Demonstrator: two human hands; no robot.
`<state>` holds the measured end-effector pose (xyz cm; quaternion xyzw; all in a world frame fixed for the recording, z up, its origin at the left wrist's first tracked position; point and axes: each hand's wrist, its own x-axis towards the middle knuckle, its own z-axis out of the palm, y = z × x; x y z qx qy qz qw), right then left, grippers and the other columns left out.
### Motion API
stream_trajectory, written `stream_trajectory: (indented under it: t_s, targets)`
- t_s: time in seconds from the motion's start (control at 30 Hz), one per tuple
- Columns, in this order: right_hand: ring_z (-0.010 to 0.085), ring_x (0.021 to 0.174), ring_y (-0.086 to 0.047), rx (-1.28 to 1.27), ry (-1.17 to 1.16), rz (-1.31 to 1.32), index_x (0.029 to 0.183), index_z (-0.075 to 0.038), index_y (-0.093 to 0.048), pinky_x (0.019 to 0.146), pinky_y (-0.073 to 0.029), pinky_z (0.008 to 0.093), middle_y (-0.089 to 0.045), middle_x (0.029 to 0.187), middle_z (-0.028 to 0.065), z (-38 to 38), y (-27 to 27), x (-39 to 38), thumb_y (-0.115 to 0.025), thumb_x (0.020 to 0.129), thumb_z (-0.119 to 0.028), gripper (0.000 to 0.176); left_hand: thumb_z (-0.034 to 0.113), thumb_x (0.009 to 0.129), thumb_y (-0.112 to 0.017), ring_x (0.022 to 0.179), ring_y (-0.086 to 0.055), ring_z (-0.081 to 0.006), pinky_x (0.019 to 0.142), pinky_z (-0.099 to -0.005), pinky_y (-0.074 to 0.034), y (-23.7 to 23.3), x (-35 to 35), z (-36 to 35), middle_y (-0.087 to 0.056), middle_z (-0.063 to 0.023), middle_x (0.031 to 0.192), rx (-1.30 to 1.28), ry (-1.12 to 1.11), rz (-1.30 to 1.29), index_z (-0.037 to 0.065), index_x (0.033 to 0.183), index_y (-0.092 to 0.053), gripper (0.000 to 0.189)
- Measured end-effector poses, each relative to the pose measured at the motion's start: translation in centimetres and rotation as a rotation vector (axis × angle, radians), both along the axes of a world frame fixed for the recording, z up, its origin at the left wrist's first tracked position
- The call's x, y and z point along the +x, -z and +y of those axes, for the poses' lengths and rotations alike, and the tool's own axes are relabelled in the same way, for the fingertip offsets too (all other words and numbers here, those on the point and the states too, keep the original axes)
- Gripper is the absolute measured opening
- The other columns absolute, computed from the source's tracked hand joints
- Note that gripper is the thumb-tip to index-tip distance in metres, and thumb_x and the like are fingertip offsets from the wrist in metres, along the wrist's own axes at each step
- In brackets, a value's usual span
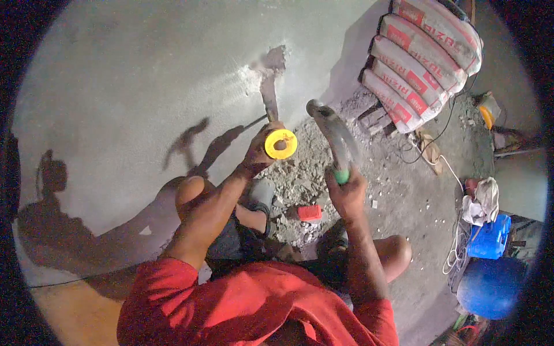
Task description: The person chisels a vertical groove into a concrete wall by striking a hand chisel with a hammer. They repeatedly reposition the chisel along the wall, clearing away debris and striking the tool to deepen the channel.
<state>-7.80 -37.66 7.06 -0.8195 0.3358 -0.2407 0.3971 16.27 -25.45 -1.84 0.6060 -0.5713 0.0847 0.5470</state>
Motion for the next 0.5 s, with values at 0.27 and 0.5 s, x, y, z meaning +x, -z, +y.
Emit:
stream_trajectory:
  t_s: [0.27,0.5]
  targets:
    - [0.0314,0.065,-0.061,-0.421,-0.348,-0.170,0.091,0.000,-0.060,0.054,-0.046,0.0384,-0.060,0.075,0.0195,-0.9,8.9,-0.8,-0.066,0.082,-0.025,0.027,0.009,0.078,-0.076,0.109,-0.059,-0.0290,0.097,-0.0372,-0.047,0.5,-0.7,0.1,-0.059,-0.0124,0.116,0.066,-0.077,-0.025,0.006,0.116,-0.055,0.043]
    - [0.0218,0.063,-0.067,0.015,-0.026,-0.065,0.094,-0.001,-0.066,0.058,-0.051,0.0366,-0.067,0.068,0.0145,0.1,5.3,-1.4,-0.069,0.083,-0.017,0.020,0.035,0.084,-0.065,0.116,-0.054,-0.0313,0.099,-0.0439,-0.042,3.2,-0.7,-0.2,-0.059,-0.0131,0.113,0.278,0.234,-0.104,0.007,0.112,-0.059,0.041]
